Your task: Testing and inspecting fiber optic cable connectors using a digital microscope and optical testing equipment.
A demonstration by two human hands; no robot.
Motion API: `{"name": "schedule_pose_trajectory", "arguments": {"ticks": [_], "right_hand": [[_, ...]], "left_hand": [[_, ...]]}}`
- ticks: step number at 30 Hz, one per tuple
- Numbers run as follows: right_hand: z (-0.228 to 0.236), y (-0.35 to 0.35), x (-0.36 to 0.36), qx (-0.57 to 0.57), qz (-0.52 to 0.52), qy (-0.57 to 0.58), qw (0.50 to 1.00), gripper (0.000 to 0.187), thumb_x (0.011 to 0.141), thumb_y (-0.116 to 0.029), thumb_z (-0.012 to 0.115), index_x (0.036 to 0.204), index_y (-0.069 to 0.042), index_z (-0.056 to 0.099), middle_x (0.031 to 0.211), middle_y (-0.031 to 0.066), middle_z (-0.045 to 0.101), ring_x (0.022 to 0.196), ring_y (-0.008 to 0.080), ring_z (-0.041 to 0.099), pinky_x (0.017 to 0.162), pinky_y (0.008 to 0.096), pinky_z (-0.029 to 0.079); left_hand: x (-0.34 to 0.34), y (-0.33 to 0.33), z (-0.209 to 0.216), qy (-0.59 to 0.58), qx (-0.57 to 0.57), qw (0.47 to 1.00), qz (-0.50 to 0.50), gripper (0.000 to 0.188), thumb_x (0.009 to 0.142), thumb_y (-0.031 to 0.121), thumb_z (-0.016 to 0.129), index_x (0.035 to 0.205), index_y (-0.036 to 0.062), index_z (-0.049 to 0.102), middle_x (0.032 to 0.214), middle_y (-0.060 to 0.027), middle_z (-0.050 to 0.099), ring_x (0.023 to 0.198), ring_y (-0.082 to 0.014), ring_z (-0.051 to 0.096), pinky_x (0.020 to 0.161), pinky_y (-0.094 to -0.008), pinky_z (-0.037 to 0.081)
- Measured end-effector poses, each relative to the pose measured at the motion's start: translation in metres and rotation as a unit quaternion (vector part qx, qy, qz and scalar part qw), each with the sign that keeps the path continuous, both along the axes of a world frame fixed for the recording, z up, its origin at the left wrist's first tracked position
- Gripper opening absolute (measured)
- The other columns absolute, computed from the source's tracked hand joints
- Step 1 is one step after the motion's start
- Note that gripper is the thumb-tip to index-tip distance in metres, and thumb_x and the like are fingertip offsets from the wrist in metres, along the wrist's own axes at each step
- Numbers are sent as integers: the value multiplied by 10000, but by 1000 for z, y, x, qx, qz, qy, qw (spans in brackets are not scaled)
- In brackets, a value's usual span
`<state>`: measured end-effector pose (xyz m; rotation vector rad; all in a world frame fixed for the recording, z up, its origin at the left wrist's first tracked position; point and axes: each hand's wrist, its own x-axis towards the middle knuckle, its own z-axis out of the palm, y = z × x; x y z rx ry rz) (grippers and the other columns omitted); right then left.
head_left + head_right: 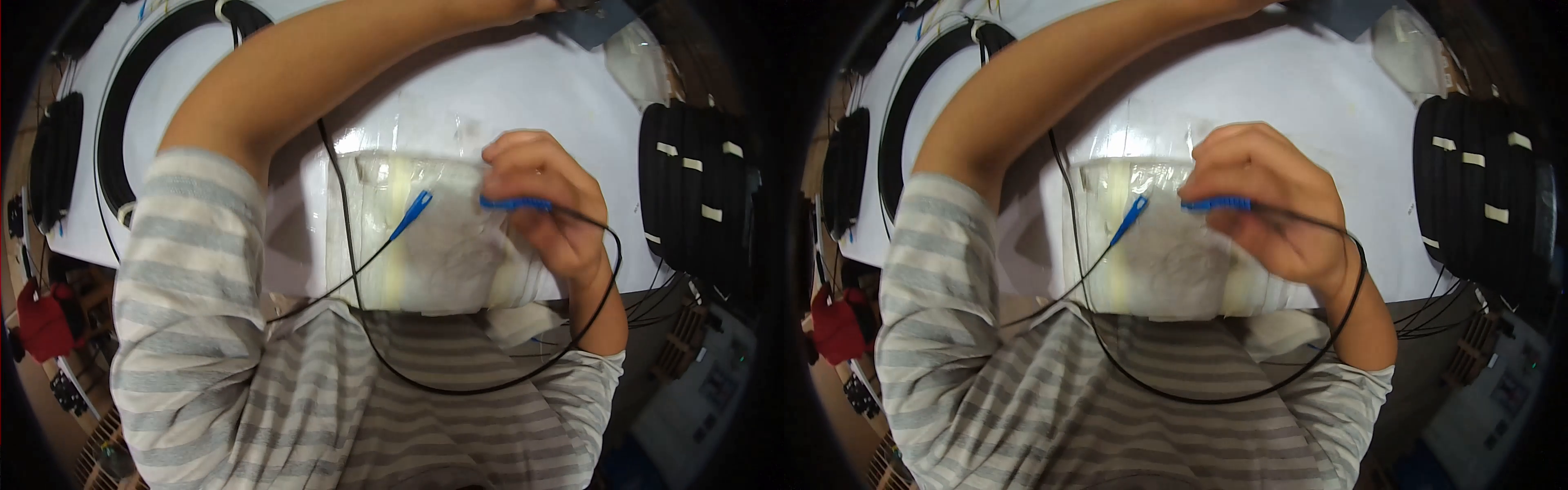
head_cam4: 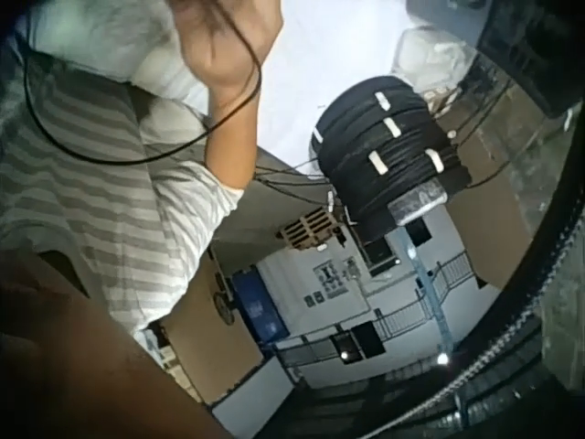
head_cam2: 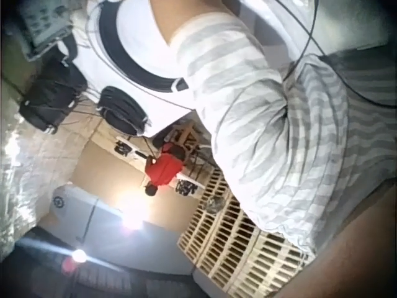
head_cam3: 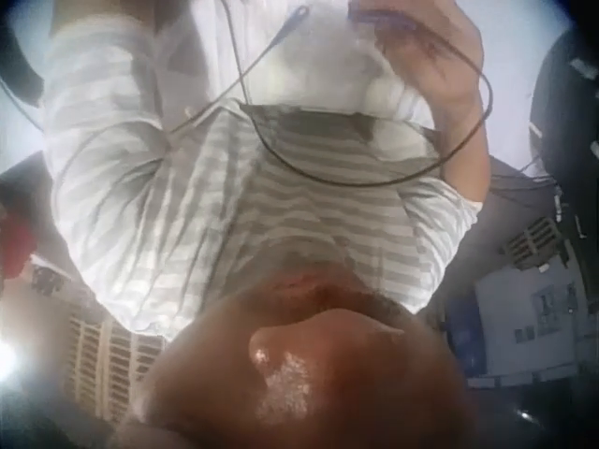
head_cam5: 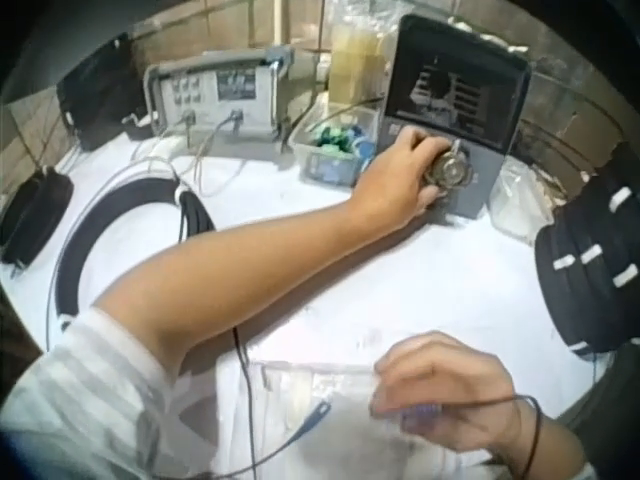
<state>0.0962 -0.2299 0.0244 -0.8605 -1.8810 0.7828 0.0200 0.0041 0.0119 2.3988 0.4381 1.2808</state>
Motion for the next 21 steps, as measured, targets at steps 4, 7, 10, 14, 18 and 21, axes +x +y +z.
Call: {"name": "schedule_pose_trajectory", "arguments": {"ticks": [4, 7, 10, 14, 18, 21], "right_hand": [[10, -30, -15, -4, 76, -79, 994, 304, 764, -67, 807, 1062, -30, 758, 1155, 123, 687, 1095, 338, 657, 899, 444, 564], [1, -41, -22, -10, 104, -140, 985, 200, 914, -242, 733, 1004, -65, 762, 1242, 127, 671, 1233, 403, 604, 1045, 559, 503], [-3, -42, -36, -19, 93, -188, 977, 232, 744, -112, 796, 962, -80, 722, 1381, 139, 636, 1360, 393, 519, 1098, 547, 468], [-5, -43, -40, -18, 78, -190, 979, 240, 683, -86, 789, 908, -78, 706, 1389, 132, 635, 1368, 394, 514, 1094, 533, 472], [1, -41, -37, -39, 96, -185, 977, 182, 688, -67, 769, 855, -83, 699, 1416, 132, 626, 1390, 391, 500, 1091, 523, 477], [0, -40, -37, -58, 85, -170, 980, 135, 703, -78, 752, 822, -85, 691, 1433, 139, 617, 1401, 396, 491, 1091, 513, 481]], "left_hand": [[5, -5, -8, 14, -24, 999, 19, 584, 823, 59, 808, 1358, 116, 580, 1302, -180, 552, 1177, -421, 619, 997, -465, 522], [7, -9, -12, 12, -24, 999, 23, 578, 827, 77, 819, 1355, 115, 586, 1309, -175, 552, 1175, -419, 623, 1003, -466, 522], [6, -7, -15, 14, -4, 999, 32, 579, 833, 81, 822, 1361, 119, 585, 1307, -178, 554, 1173, -410, 629, 1003, -467, 526], [6, -9, -13, 21, 0, 999, 35, 575, 837, 79, 822, 1358, 120, 581, 1297, -178, 557, 1167, -403, 634, 995, -462, 530], [7, -9, -12, 18, -1, 999, 37, 558, 848, 79, 819, 1350, 116, 578, 1287, -175, 561, 1158, -393, 640, 987, -457, 534], [6, -9, -11, 18, 0, 999, 34, 554, 853, 80, 817, 1350, 113, 575, 1287, -174, 561, 1157, -389, 641, 987, -456, 535]]}}
